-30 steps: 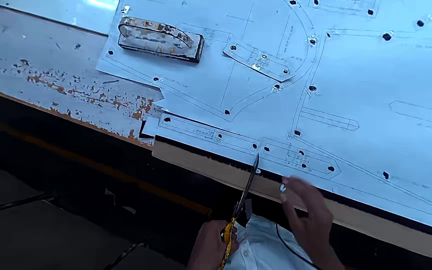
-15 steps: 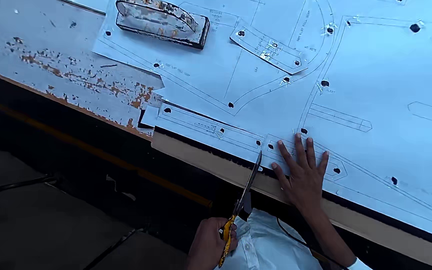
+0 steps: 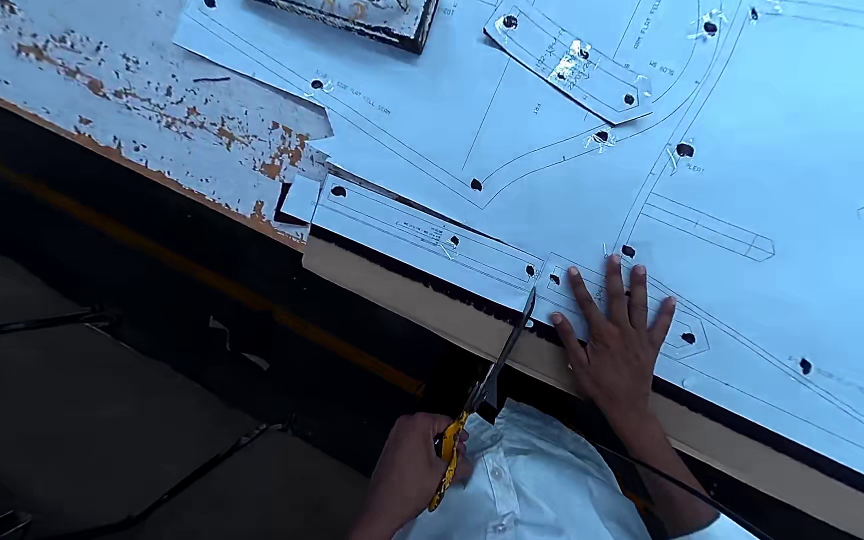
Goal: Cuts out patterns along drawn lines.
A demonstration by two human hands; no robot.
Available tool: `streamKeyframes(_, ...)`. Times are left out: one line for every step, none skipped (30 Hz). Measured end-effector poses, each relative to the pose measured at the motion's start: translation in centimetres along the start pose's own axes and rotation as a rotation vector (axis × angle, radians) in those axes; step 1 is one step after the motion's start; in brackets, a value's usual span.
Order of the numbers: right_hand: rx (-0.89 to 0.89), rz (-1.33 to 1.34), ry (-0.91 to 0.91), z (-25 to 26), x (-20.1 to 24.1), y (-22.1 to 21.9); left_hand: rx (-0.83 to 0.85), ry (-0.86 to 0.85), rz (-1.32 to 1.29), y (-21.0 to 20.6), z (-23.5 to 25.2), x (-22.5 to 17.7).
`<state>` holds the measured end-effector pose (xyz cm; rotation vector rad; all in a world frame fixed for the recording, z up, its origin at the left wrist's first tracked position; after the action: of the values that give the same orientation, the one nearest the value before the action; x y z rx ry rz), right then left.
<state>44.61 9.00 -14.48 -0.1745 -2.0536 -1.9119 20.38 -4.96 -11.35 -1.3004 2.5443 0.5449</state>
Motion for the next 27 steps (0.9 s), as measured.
streamKeyframes(0.003,0.001,-0.001,0.0,0.0,0.0,-0.001,0.006,0.004,0.2,0.0,0.0)
streamKeyframes(0.010,0.004,-0.004,0.0,0.1,-0.1,-0.005,0.008,0.012,0.3,0.0,0.0)
streamKeyframes(0.020,0.007,-0.006,-0.1,0.1,0.0,-0.011,0.009,0.021,0.3,0.0,0.0)
streamKeyframes(0.025,0.009,-0.008,-0.1,0.1,0.0,-0.015,0.007,0.030,0.2,0.1,0.0)
streamKeyframes(0.029,0.009,-0.008,-0.2,0.1,0.0,-0.017,0.005,0.036,0.2,0.0,0.0)
streamKeyframes(0.025,0.009,-0.007,-0.2,0.1,0.0,-0.014,0.004,0.040,0.3,-0.1,0.0)
streamKeyframes(0.011,0.006,-0.005,-0.1,0.0,0.0,-0.011,0.004,0.049,0.3,-0.1,-0.1)
streamKeyframes(0.003,0.001,-0.005,-0.1,0.0,-0.1,-0.007,0.006,0.061,0.3,-0.1,-0.1)
streamKeyframes(0.001,-0.003,-0.006,0.0,0.0,-0.1,-0.002,0.013,0.078,0.4,-0.1,-0.2)
streamKeyframes(0.004,-0.008,-0.006,0.0,0.0,-0.1,0.003,0.023,0.104,0.4,-0.2,-0.2)
streamKeyframes(0.010,-0.010,-0.007,-0.1,0.0,0.0,0.013,0.037,0.141,0.5,-0.2,-0.4)
streamKeyframes(0.014,-0.011,-0.005,-0.1,0.0,0.0,0.021,0.047,0.180,0.5,-0.3,-0.6)
streamKeyframes(0.013,-0.009,-0.001,-0.1,0.0,0.0,0.024,0.053,0.215,0.6,-0.3,-0.8)
streamKeyframes(0.009,-0.010,0.000,-0.1,0.0,0.0,0.023,0.054,0.245,0.7,-0.3,-1.0)
streamKeyframes(0.007,-0.007,0.000,-0.2,0.0,0.1,0.024,0.050,0.260,0.6,-0.3,-1.1)
streamKeyframes(0.013,-0.003,-0.002,-0.3,0.1,0.2,0.025,0.040,0.265,0.6,-0.3,-1.2)
streamKeyframes(0.025,-0.001,-0.006,-0.3,0.1,0.3,0.015,0.020,0.263,0.6,-0.1,-1.4)
streamKeyframes(0.025,0.001,-0.004,-0.1,0.0,0.3,-0.002,-0.004,0.255,0.6,0.3,-1.6)
streamKeyframes(0.022,0.005,0.001,-0.1,0.0,0.3,-0.006,-0.012,0.246,0.5,0.4,-1.8)
streamKeyframes(0.014,0.012,0.008,-0.4,0.0,0.4,0.001,-0.005,0.239,0.3,0.2,-1.8)
streamKeyframes(0.012,0.024,0.014,-0.6,0.1,0.5,-0.003,0.000,0.237,0.3,0.0,-1.8)
streamKeyframes(0.008,0.038,0.027,-0.4,0.3,0.6,-0.013,-0.004,0.235,0.4,0.2,-1.9)
streamKeyframes(0.011,0.044,0.044,-0.2,0.4,0.7,-0.026,-0.013,0.232,0.5,0.3,-2.0)
streamKeyframes(0.017,0.048,0.061,-0.2,0.5,0.7,-0.034,-0.017,0.232,0.5,0.3,-2.0)
streamKeyframes(0.028,0.050,0.077,-0.3,0.6,0.7,-0.036,-0.014,0.232,0.5,0.2,-2.0)
streamKeyframes(0.040,0.048,0.093,-0.4,0.7,0.7,-0.038,-0.007,0.234,0.5,0.0,-1.9)
streamKeyframes(0.047,0.050,0.108,-0.5,0.9,0.6,-0.040,0.003,0.234,0.5,0.0,-1.9)
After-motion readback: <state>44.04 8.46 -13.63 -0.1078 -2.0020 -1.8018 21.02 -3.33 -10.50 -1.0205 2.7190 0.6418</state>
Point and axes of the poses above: each hand's wrist, its own z-axis towards the middle knuckle, its own y-axis out of the back of the hand, x = y × z, the point moved 7 cm from there along z, towards the middle knuckle
